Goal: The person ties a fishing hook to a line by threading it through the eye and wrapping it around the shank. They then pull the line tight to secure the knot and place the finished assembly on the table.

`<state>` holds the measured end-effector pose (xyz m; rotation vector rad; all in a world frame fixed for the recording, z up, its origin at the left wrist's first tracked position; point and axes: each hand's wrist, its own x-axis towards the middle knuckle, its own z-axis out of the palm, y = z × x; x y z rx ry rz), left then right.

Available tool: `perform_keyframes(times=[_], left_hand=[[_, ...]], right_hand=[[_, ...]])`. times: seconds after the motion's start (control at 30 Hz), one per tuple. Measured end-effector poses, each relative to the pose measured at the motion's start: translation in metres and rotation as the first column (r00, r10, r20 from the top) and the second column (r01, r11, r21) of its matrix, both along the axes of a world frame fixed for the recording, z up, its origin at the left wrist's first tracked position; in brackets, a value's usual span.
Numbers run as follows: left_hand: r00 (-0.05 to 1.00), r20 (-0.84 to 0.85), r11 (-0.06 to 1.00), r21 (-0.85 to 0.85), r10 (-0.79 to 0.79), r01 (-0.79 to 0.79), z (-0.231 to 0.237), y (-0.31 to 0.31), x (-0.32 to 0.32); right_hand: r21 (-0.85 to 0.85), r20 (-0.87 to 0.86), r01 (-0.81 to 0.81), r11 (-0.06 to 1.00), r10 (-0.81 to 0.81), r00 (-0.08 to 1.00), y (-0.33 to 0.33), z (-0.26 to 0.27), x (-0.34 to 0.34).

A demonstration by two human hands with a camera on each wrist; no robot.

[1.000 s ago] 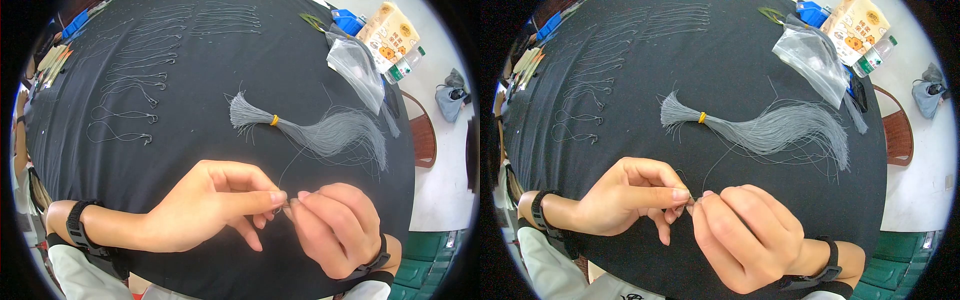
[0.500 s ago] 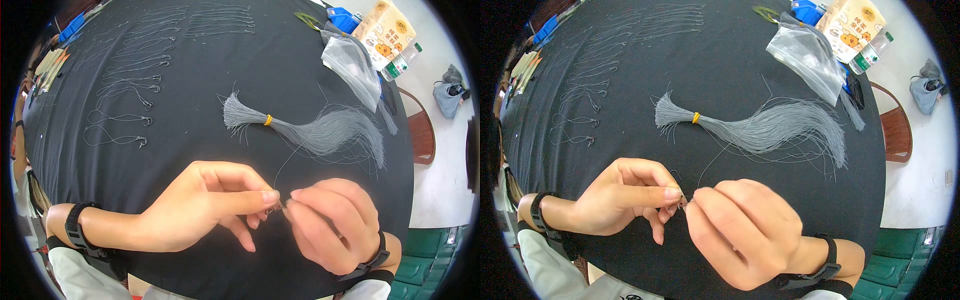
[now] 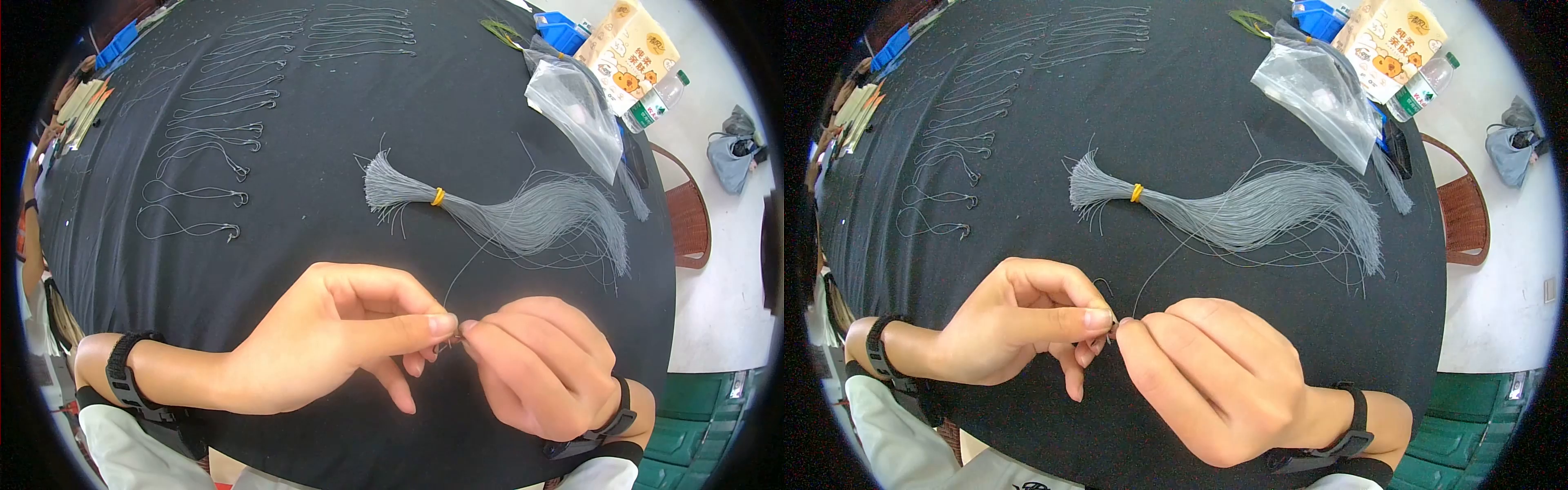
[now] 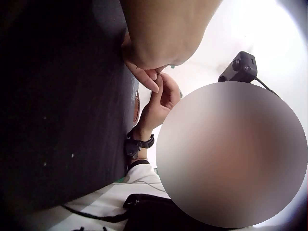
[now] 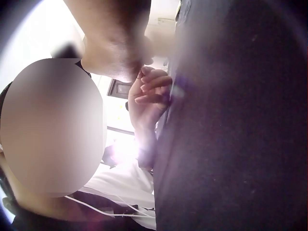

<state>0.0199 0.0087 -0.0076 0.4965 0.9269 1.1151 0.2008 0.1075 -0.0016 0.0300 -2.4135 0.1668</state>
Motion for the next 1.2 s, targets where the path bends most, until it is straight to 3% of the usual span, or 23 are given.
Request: perform_keyframes(times=[0.9,1.2], left_hand=[[0.998,-0.03,0.999,-0.012,-0.047,0.046,0.0011,0.0009,-0.0017],[0.991,-0.122,0.998,0.037,-0.047,0.052,0.0052,-0.0001,-0.0002]], right_hand=[[0.018,0.034,-0.048,0.999,0.047,0.998,0.0001,0.0012,0.0015],[0.018,0.019,-0.072,0.997,0.072,0.997,0.0,0.0021,0.0012]])
